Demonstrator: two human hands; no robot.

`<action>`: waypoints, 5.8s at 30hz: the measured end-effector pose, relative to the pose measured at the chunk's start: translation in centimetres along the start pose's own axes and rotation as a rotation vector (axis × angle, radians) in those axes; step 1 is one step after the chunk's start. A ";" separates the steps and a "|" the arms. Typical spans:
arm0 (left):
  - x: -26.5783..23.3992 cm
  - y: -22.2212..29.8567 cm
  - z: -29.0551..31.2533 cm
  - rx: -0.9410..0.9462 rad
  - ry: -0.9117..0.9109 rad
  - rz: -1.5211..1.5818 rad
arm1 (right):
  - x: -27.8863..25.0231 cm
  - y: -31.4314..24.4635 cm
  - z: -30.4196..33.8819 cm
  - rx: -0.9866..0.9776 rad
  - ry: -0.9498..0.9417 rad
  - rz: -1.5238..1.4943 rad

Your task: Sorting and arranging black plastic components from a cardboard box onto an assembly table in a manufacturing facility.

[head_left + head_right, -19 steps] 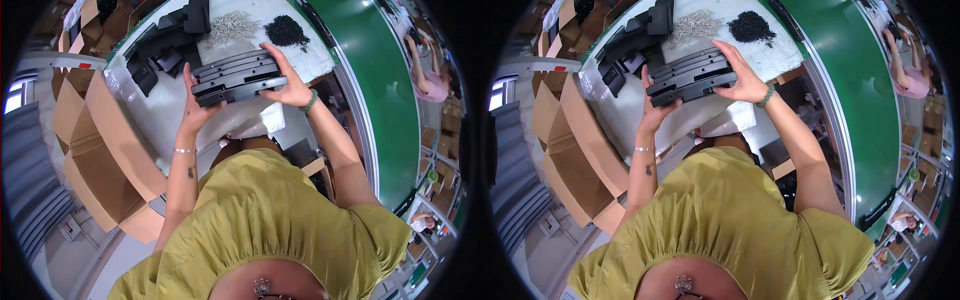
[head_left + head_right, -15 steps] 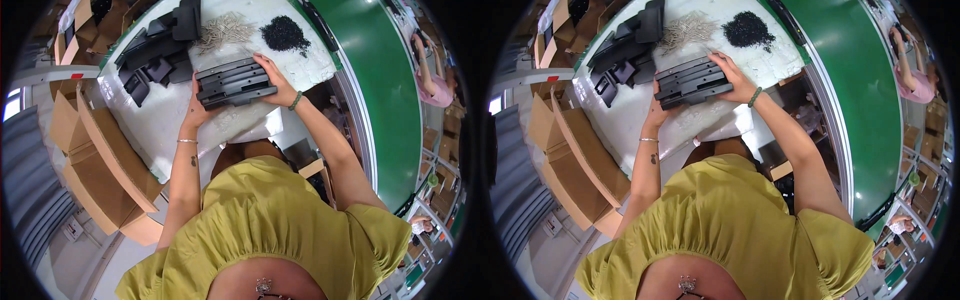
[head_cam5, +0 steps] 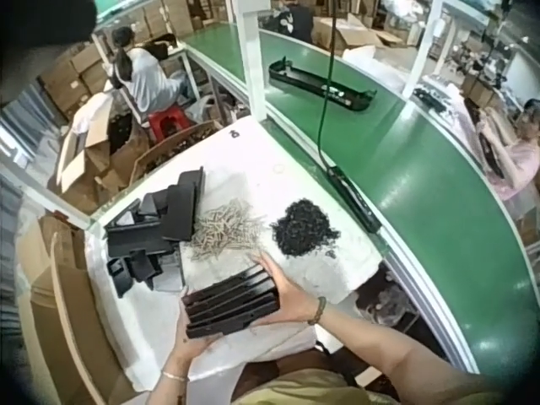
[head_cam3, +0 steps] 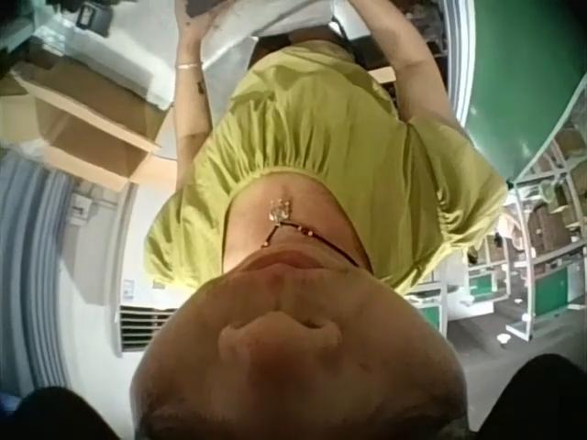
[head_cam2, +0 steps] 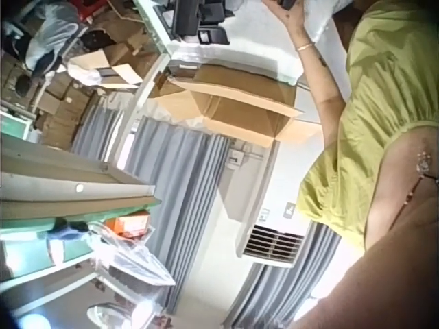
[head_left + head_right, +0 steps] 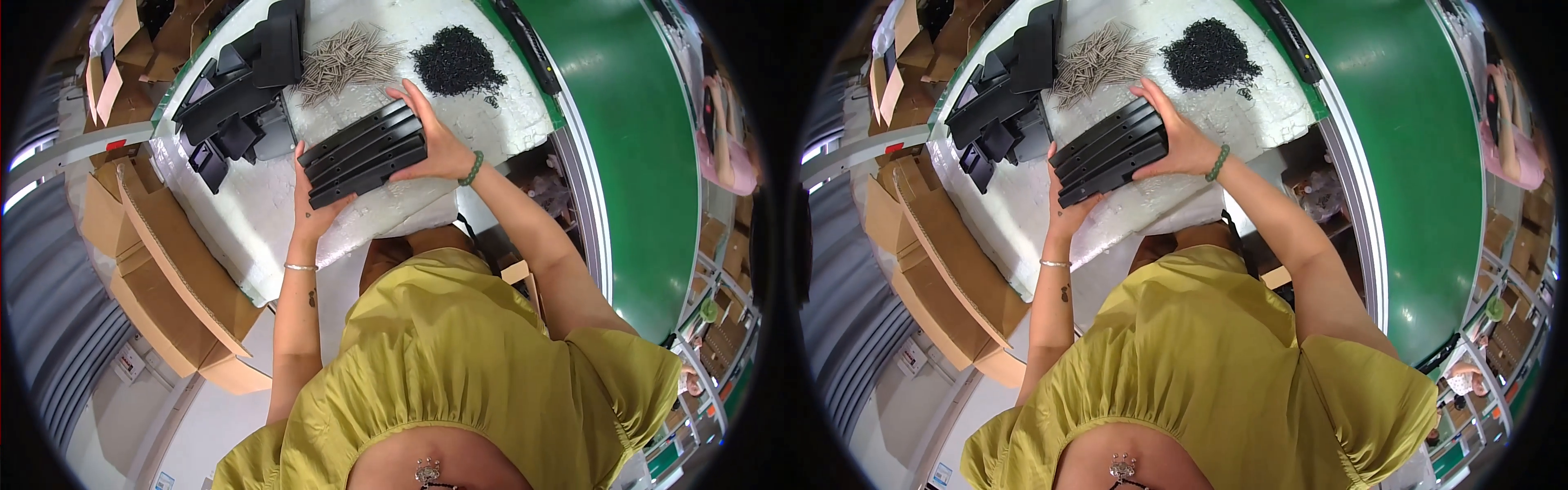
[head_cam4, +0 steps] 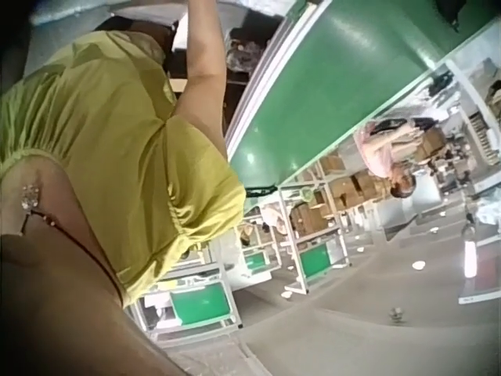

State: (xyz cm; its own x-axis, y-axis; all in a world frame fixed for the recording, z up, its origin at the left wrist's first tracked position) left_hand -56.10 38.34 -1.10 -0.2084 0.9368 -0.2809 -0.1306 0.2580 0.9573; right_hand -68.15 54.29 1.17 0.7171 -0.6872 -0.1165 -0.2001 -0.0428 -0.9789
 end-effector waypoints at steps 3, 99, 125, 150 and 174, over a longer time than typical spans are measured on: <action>0.1 -0.3 -0.2 -0.013 0.039 -0.075 | 0.2 2.0 0.0 0.163 -0.105 -0.058; -10.6 10.2 -32.5 0.177 -0.039 -0.395 | -20.8 4.9 -19.0 0.016 0.467 0.618; -10.8 1.2 -26.3 -0.292 0.206 -1.061 | -5.6 -7.9 -2.4 0.574 0.521 -0.082; -6.0 11.0 -6.6 -0.228 -0.287 0.990 | -0.9 -20.6 -1.3 -0.145 0.556 0.683; -11.2 8.0 -2.7 -0.160 0.012 0.314 | 6.3 -3.0 5.9 0.573 0.146 -0.077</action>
State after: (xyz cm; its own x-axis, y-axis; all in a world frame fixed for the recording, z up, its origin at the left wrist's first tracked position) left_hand -57.46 29.23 9.56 -0.2735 0.9616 0.0242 -0.2084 -0.0837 0.9745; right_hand -59.11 54.35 2.39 0.6083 -0.7916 -0.0575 0.2699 0.2744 -0.9230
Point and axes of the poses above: each hand's wrist, its own z-axis away from the middle knuckle, its own x-axis out of the palm, y = z × x, the point moved 8 cm from there along -z, towards the middle knuckle, and after that the axes turned 5 degrees about x, right-handed, at the moved point
